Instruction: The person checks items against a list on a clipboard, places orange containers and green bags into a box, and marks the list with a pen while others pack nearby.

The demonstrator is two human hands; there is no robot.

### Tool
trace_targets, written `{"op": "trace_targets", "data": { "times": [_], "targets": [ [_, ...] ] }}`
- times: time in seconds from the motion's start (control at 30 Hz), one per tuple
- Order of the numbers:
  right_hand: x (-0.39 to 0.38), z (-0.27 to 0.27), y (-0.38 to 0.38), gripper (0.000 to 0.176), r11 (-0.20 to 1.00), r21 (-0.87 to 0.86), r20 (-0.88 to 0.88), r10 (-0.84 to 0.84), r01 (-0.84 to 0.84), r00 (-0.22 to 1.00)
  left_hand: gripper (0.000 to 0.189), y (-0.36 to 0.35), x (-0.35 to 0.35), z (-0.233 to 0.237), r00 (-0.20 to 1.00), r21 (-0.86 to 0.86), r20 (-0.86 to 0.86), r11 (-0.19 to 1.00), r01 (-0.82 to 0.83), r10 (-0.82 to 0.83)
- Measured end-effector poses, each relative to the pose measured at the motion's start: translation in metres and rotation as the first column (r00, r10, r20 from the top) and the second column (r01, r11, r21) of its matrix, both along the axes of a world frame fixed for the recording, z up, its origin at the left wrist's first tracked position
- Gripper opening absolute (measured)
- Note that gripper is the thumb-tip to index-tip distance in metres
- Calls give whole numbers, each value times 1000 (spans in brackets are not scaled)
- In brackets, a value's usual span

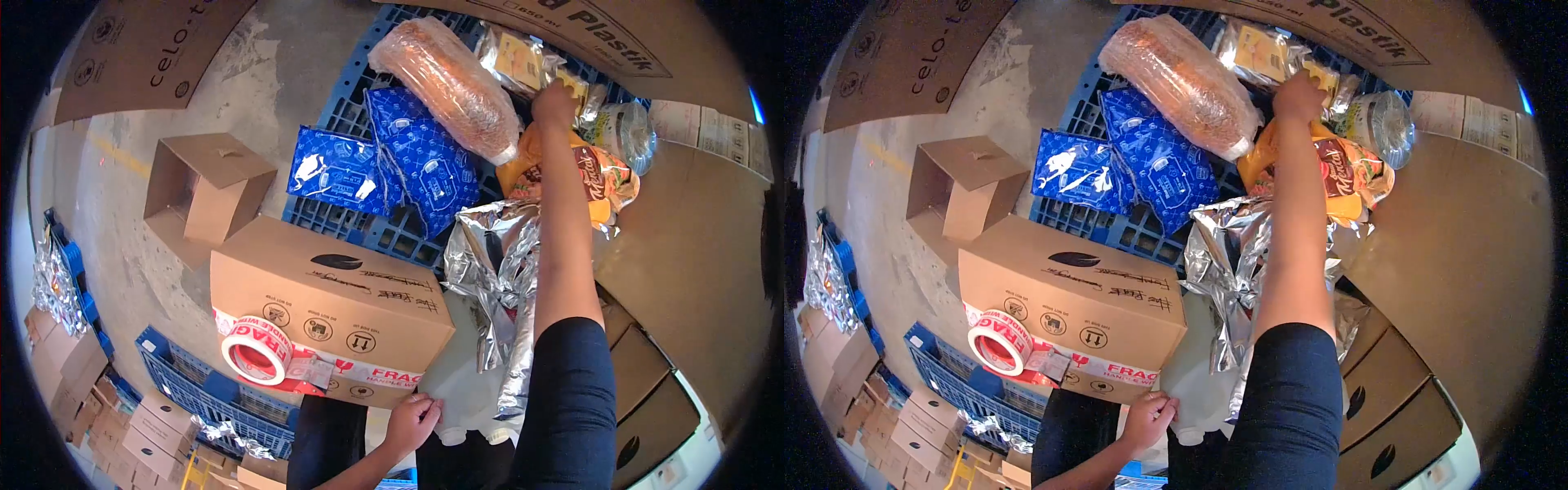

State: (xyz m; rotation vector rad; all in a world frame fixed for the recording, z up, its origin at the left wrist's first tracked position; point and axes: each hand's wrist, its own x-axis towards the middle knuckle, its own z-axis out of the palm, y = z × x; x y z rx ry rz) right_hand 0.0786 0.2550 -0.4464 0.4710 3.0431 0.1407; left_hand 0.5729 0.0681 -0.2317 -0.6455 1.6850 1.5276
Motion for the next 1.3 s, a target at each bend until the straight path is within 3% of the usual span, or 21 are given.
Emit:
{"op": "trace_targets", "data": {
  "times": [0.07,0.13,0.17,0.2,0.23,0.3,0.37,0.43,0.5,0.57,0.6,0.7,0.73,0.8,0.87,0.93,0.97,1.07,1.1,1.2,1.3],
  "targets": [
    [4,21,14,31,996,15,-17,84,-84,996,27,1,0,1,999,6,11,999,-33,33],
    [-5,40,38,37,966,-248,-59,62,-75,996,25,0,-3,1,990,-62,-138,998,10,-18],
    [-2,68,40,42,779,-615,92,-81,120,992,22,-1,-4,1,988,-76,-145,996,42,-53],
    [-8,54,69,42,873,-452,-36,189,-185,981,21,-5,-7,-1,983,-33,-175,998,49,-54],
    [6,70,61,37,768,-609,-243,59,-200,968,19,-8,-10,0,977,11,-208,998,55,-52],
    [61,163,27,24,668,-326,-583,415,-669,699,16,-11,-1,-11,959,50,-274,997,-59,70],
    [123,247,7,10,718,-476,-422,320,-508,848,14,-24,-12,8,960,107,-213,981,-162,182],
    [188,330,-8,10,656,-502,-515,296,-563,804,33,-32,-14,44,904,266,-193,907,-326,382],
    [262,417,-20,13,441,-895,-70,19,-71,997,46,-37,-29,109,871,325,-201,870,-372,448],
    [318,511,-45,30,66,-974,212,-62,216,975,66,-46,-48,194,626,594,308,369,-714,716],
    [346,546,-53,38,-170,-919,375,-95,357,922,66,-54,-47,217,651,614,282,389,-687,705],
    [397,652,-59,50,-216,-794,468,382,569,797,67,-81,-23,315,727,697,535,262,-667,430],
    [405,687,-63,52,-204,-788,496,348,580,796,67,-89,-8,333,747,702,532,285,-652,399],
    [402,762,-81,59,-141,-881,393,312,451,865,62,-110,-8,346,893,700,340,556,-449,294],
    [426,755,-68,71,-26,-964,251,236,264,939,59,-108,-45,405,943,710,76,647,-279,324],
    [433,779,-75,82,-531,-812,263,36,241,964,59,-90,-79,462,921,818,-85,554,-153,380],
    [430,790,-77,90,-724,-687,165,-77,58,983,59,-78,-94,485,928,833,-138,547,-80,346],
    [417,851,-84,83,-817,-463,-65,-356,-344,932,61,-39,-126,544,908,887,-22,427,-175,417],
    [417,836,-76,79,-775,-544,-145,-292,-323,945,61,-29,-132,559,908,880,-157,472,-49,389],
    [429,863,-44,45,-227,-917,-223,-394,-329,892,62,11,-142,590,772,788,-524,548,279,360],
    [436,937,11,36,30,-914,-398,-270,-406,877,61,36,-147,636,598,507,-793,674,537,120]
  ]
}}
